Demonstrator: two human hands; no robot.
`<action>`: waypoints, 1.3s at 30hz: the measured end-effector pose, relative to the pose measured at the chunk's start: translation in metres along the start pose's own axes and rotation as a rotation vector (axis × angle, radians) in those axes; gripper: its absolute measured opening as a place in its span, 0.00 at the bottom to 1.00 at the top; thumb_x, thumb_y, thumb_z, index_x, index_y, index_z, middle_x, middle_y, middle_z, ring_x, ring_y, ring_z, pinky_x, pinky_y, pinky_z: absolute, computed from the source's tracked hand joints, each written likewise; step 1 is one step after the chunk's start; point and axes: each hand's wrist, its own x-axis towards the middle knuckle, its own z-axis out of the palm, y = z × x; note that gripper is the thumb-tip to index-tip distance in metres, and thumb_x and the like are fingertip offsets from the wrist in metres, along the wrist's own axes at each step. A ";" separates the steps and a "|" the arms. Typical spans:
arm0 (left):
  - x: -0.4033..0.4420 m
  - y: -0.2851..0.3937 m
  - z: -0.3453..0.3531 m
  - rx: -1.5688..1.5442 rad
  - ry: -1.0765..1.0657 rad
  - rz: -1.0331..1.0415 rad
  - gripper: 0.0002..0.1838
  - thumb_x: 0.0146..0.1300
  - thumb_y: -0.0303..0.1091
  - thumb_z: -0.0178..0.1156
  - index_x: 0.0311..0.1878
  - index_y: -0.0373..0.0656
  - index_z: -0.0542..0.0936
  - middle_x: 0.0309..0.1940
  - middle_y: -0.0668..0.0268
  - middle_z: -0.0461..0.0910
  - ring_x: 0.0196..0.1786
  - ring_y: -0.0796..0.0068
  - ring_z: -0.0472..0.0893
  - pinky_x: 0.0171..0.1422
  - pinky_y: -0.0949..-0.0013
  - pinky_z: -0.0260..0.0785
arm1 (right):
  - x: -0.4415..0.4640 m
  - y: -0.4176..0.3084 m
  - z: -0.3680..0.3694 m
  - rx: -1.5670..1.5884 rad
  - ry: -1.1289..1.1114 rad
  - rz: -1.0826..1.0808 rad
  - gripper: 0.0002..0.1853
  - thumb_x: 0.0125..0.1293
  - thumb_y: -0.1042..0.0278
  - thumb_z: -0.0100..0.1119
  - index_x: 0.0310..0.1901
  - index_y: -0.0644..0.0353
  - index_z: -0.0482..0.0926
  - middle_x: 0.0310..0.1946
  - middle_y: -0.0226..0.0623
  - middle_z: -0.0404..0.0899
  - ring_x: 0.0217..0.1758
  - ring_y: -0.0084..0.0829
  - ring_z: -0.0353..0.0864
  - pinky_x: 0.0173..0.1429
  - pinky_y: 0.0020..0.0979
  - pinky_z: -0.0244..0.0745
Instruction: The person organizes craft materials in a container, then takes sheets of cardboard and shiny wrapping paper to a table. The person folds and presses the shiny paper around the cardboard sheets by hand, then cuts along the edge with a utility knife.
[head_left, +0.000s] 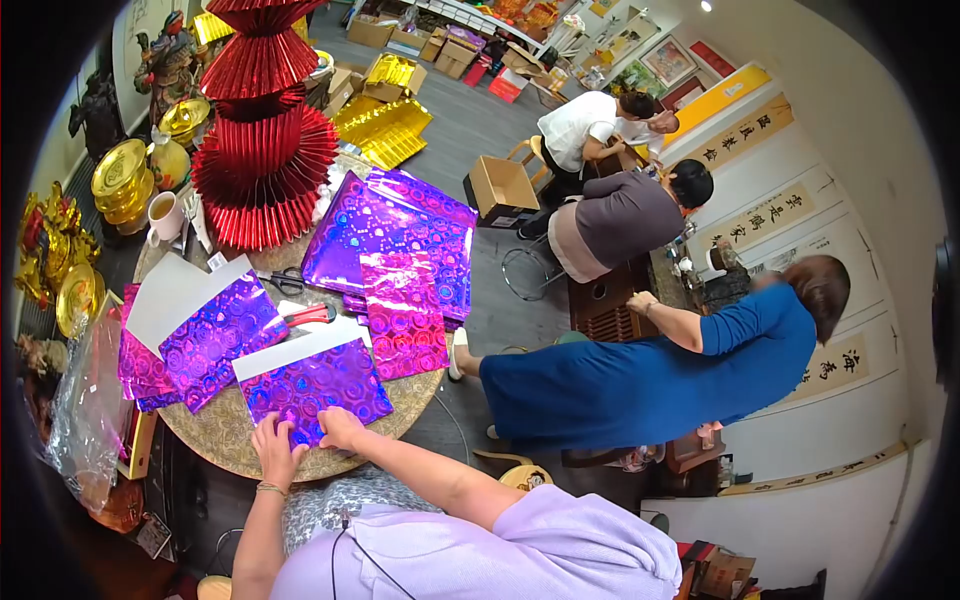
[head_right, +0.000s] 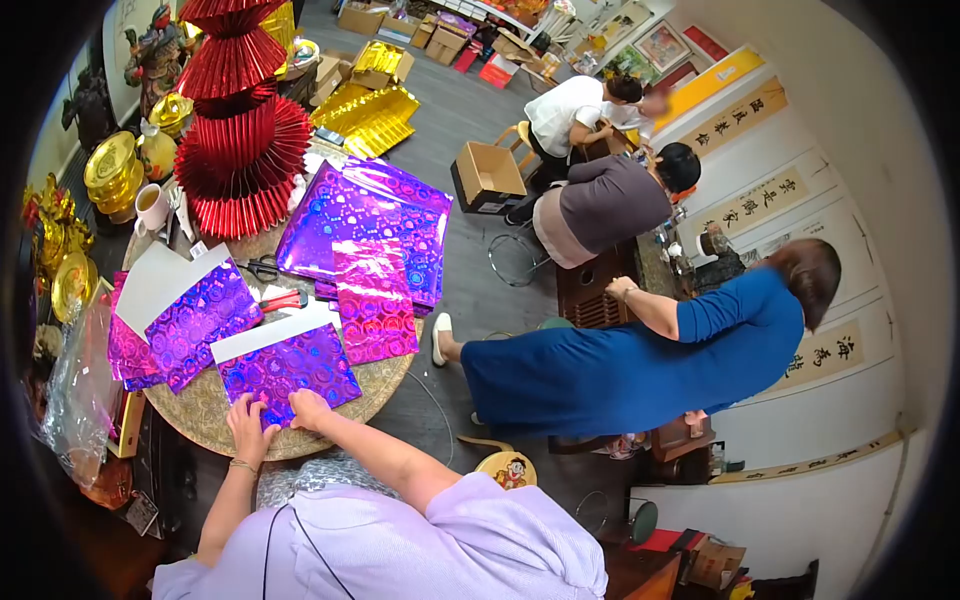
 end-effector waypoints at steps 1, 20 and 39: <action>-0.001 -0.004 0.002 -0.003 -0.003 -0.003 0.24 0.45 0.36 0.65 0.47 0.44 0.71 0.57 0.52 0.63 0.57 0.49 0.64 0.58 0.52 0.55 | -0.001 -0.004 -0.002 0.000 -0.005 0.003 0.14 0.38 0.66 0.70 0.25 0.58 0.75 0.26 0.38 0.76 0.30 0.41 0.76 0.38 0.38 0.72; -0.022 -0.022 0.011 0.066 -0.199 -0.354 0.13 0.49 0.37 0.63 0.25 0.40 0.70 0.22 0.59 0.71 0.24 0.56 0.71 0.31 0.58 0.65 | -0.008 -0.048 -0.018 -0.121 0.074 0.337 0.24 0.32 0.58 0.75 0.33 0.57 0.75 0.32 0.38 0.76 0.38 0.43 0.77 0.42 0.46 0.70; -0.015 -0.037 0.002 -0.086 -0.233 -0.462 0.13 0.46 0.35 0.63 0.17 0.37 0.71 0.17 0.57 0.74 0.21 0.55 0.72 0.31 0.58 0.67 | -0.018 0.002 -0.027 -0.137 0.067 0.204 0.18 0.38 0.52 0.70 0.26 0.57 0.80 0.27 0.41 0.80 0.32 0.43 0.78 0.36 0.41 0.72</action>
